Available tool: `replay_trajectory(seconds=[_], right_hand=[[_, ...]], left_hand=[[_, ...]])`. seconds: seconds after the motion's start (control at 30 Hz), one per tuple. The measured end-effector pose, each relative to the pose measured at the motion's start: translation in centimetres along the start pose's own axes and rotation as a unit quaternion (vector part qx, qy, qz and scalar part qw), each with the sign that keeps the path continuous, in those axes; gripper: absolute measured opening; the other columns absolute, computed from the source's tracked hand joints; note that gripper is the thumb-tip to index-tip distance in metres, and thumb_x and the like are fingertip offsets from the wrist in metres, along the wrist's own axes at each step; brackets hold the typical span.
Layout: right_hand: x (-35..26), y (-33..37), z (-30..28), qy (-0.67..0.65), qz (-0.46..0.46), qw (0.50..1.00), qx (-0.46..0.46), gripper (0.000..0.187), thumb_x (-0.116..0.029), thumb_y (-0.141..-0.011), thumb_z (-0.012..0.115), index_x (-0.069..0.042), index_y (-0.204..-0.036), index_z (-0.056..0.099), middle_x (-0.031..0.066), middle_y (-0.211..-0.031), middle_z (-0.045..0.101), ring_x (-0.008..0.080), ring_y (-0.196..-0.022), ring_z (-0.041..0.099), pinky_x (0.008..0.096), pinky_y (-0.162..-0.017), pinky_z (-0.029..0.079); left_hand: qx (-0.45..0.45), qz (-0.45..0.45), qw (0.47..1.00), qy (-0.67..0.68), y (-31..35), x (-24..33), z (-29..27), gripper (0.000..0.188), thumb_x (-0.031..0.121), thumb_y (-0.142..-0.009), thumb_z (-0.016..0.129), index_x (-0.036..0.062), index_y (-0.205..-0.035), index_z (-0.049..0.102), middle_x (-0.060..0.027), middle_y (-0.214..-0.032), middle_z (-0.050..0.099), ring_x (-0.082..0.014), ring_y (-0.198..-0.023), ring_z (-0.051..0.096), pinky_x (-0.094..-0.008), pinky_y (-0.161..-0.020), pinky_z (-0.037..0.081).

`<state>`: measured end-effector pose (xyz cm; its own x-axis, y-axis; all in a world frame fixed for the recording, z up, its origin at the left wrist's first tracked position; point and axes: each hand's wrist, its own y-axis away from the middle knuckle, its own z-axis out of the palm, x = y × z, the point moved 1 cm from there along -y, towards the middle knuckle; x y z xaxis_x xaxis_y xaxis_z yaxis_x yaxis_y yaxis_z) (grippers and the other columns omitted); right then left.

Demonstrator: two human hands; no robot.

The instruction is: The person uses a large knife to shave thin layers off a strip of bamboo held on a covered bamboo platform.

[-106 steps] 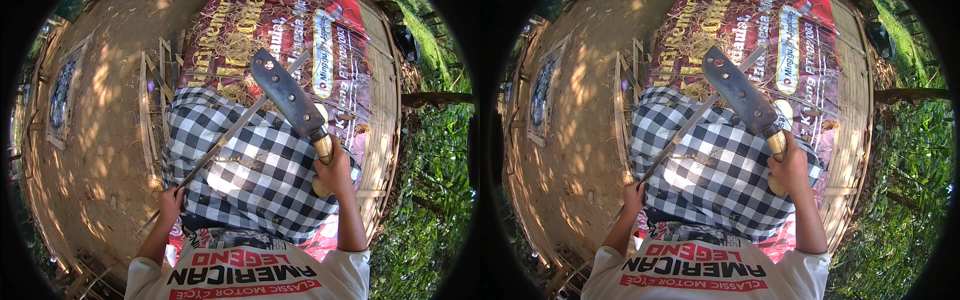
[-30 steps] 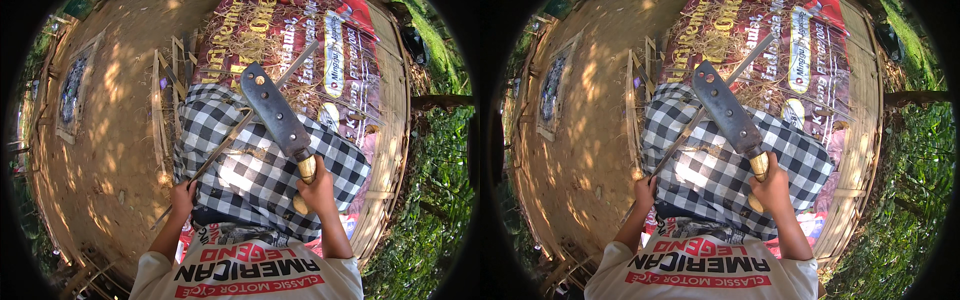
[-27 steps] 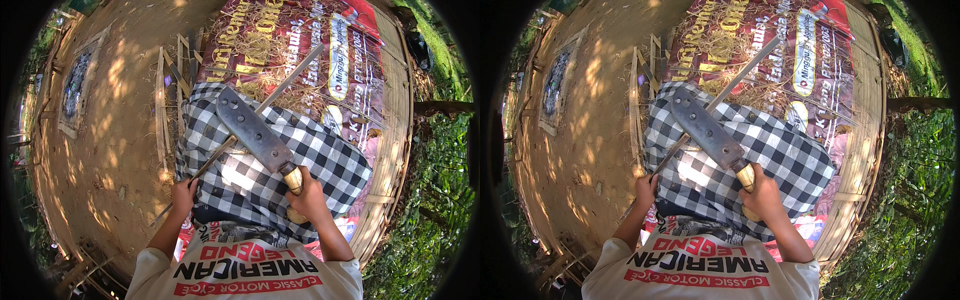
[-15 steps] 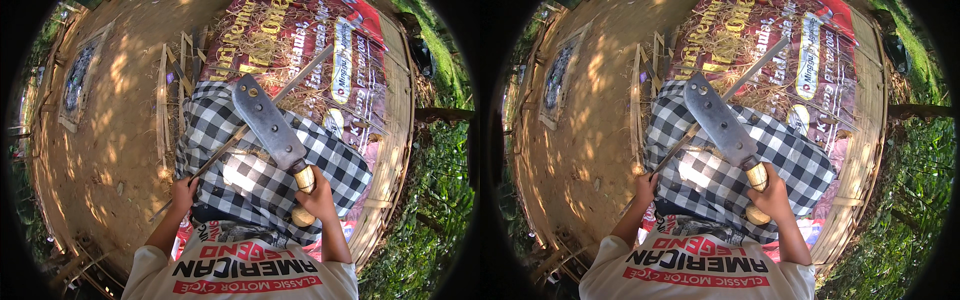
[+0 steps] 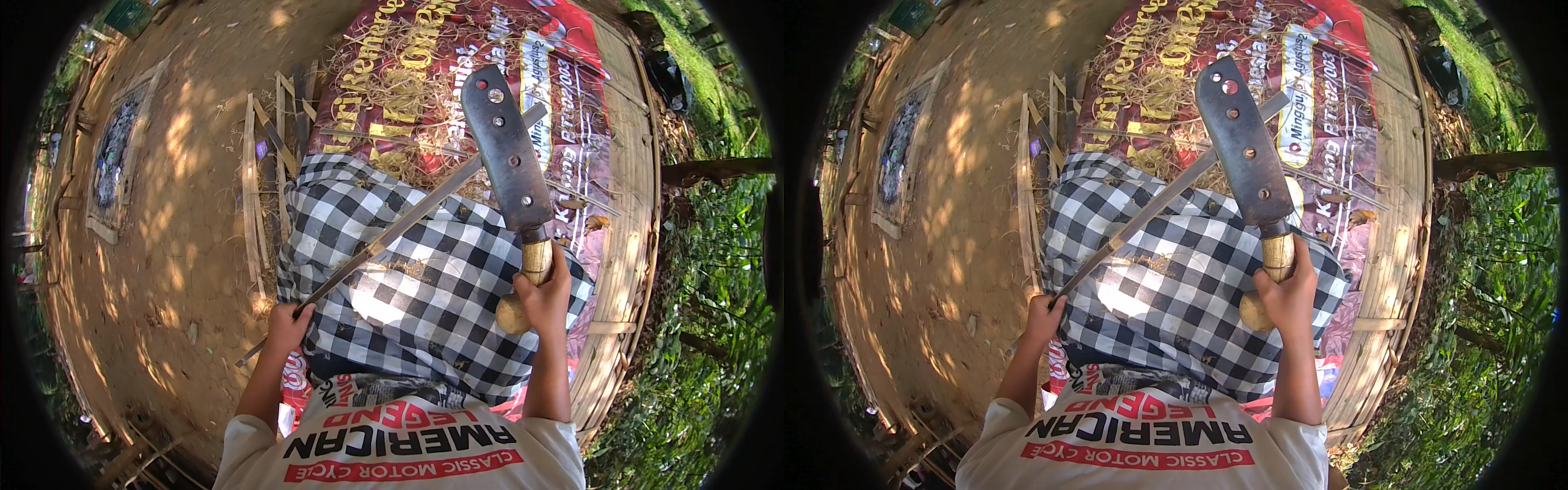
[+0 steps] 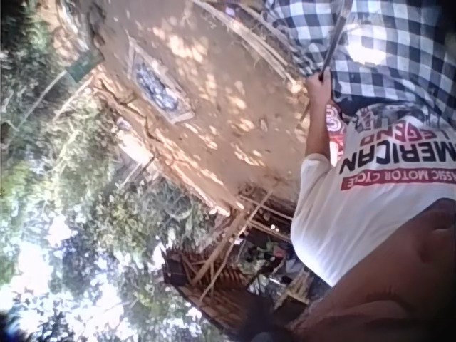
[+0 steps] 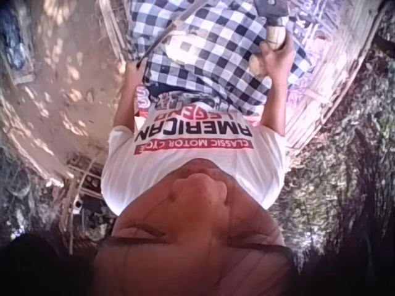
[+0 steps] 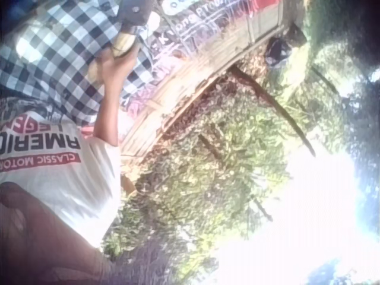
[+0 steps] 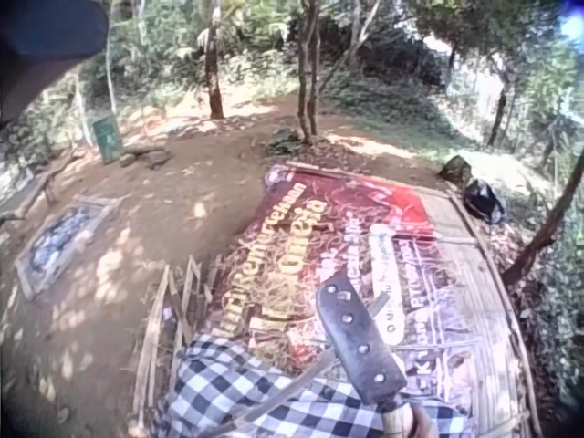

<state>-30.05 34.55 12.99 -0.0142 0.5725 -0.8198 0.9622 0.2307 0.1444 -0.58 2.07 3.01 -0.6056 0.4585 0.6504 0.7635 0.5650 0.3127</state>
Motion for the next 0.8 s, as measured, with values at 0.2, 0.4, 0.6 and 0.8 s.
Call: replay_trajectory(seconds=[0.2, 0.4, 0.6, 0.8], right_hand=[[0.5, -2.3, -0.8, 0.001, -0.018, 0.999, 0.048, 0.059, -0.002, -0.067, 0.065, 0.004, -0.124, 0.051, 0.0139, -0.088, 0.064, 0.0198, -0.077, 0.061, 0.0335, -0.074, 0.050], [0.9, -3.7, -0.9, 0.018, -0.035, 0.997, 0.065, 0.059, -0.003, -0.067, 0.065, 0.003, -0.123, 0.051, 0.0159, -0.092, 0.064, 0.0215, -0.082, 0.062, 0.0337, -0.078, 0.050], [0.0, -3.6, -0.2, 0.023, -0.025, 0.998, 0.058, 0.059, -0.004, -0.066, 0.066, 0.003, -0.123, 0.051, 0.0191, -0.095, 0.064, 0.0253, -0.086, 0.064, 0.0359, -0.083, 0.050], [0.1, -4.3, -0.5, 0.075, -0.047, 0.992, 0.085, 0.065, -0.003, -0.068, 0.067, 0.008, -0.129, 0.047, 0.0168, -0.096, 0.064, 0.0200, -0.083, 0.062, 0.0332, -0.076, 0.050]], left_hand=[[0.005, -0.010, 0.999, 0.045, -0.2, -0.6, 0.2, 0.047, 0.033, -0.087, 0.067, -0.0049, -0.062, 0.056, -0.0139, -0.048, 0.045, -0.0195, -0.043, 0.042, -0.0370, -0.046, 0.035], [-0.029, -0.031, 0.997, 0.059, -0.8, -1.7, 0.0, 0.050, 0.035, -0.087, 0.068, -0.0056, -0.061, 0.055, -0.0091, -0.047, 0.043, -0.0139, -0.047, 0.039, -0.0358, -0.045, 0.034], [-0.148, -0.081, 0.981, 0.093, -1.7, -0.8, -1.4, 0.048, 0.032, -0.091, 0.065, 0.0004, -0.059, 0.047, 0.0012, -0.050, 0.042, -0.0088, -0.048, 0.037, -0.0309, -0.044, 0.030], [-0.347, -0.277, 0.859, 0.255, -3.4, -1.4, -3.2, 0.046, 0.038, -0.096, 0.058, 0.0123, -0.064, 0.038, 0.0055, -0.054, 0.033, -0.0088, -0.046, 0.030, -0.0279, -0.043, 0.024]])
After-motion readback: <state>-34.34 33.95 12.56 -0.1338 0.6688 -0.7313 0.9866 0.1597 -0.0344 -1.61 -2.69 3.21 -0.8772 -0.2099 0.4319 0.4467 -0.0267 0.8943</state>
